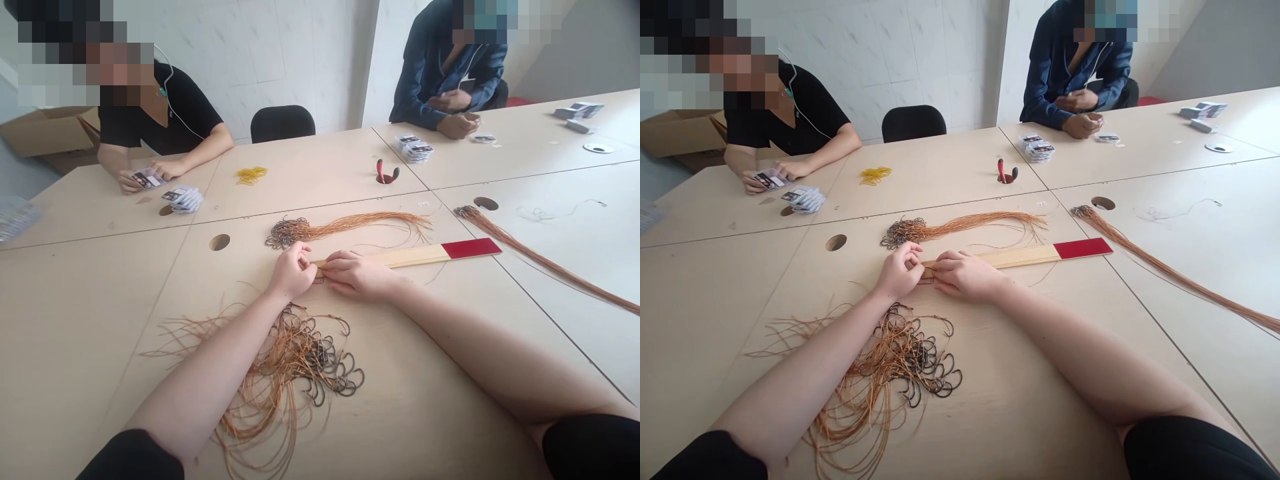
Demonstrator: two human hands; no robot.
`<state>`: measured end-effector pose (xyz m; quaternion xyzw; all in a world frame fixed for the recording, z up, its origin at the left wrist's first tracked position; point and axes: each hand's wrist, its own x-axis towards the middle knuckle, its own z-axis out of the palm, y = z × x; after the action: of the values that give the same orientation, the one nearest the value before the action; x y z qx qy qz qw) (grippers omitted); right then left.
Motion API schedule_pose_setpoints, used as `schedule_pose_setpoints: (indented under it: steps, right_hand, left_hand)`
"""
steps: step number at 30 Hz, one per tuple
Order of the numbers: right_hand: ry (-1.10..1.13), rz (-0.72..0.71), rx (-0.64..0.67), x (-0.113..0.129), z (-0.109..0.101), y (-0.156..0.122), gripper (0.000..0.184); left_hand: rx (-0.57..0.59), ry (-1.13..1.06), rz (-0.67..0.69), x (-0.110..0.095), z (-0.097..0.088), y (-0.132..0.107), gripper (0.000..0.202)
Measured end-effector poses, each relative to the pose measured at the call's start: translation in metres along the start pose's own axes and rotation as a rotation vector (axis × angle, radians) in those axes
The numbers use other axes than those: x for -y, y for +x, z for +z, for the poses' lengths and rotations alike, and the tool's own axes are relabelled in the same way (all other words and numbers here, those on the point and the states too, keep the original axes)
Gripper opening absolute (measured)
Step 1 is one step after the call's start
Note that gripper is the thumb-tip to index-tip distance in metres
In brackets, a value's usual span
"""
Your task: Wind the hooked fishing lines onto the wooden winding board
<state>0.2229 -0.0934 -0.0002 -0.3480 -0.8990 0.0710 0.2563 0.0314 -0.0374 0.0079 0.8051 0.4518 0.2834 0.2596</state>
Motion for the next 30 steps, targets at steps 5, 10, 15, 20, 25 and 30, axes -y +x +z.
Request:
schedule_pose_setpoints:
  steps: [5, 10, 15, 20, 25, 30]
  right_hand:
    - [-0.015, -0.010, -0.015, -0.0002, -0.0008, -0.0004, 0.028]
    - [-0.023, -0.013, -0.025, 0.0001, -0.0019, -0.0002, 0.025]
    - [-0.024, -0.005, -0.019, 0.0005, -0.0018, 0.0008, 0.024]
    - [-0.012, 0.001, -0.011, 0.0000, -0.0019, 0.0014, 0.027]
    - [-0.022, 0.035, 0.009, 0.0006, -0.0014, 0.0007, 0.032]
    - [-0.035, 0.062, 0.035, 0.0007, -0.0010, 0.0006, 0.040]
  left_hand:
    - [-0.028, -0.050, -0.004, 0.0019, 0.0019, -0.0003, 0.027]
    - [-0.038, -0.060, -0.020, 0.0021, 0.0015, 0.0001, 0.022]
    - [-0.060, 0.031, -0.019, 0.0028, 0.0011, 0.0001, 0.020]
    - [-0.050, 0.125, 0.034, 0.0015, 0.0012, -0.0004, 0.019]
    - [0.012, 0.178, 0.069, -0.0016, -0.0006, -0.0013, 0.025]
    - [0.073, 0.287, 0.135, -0.0022, 0.0000, -0.0025, 0.032]
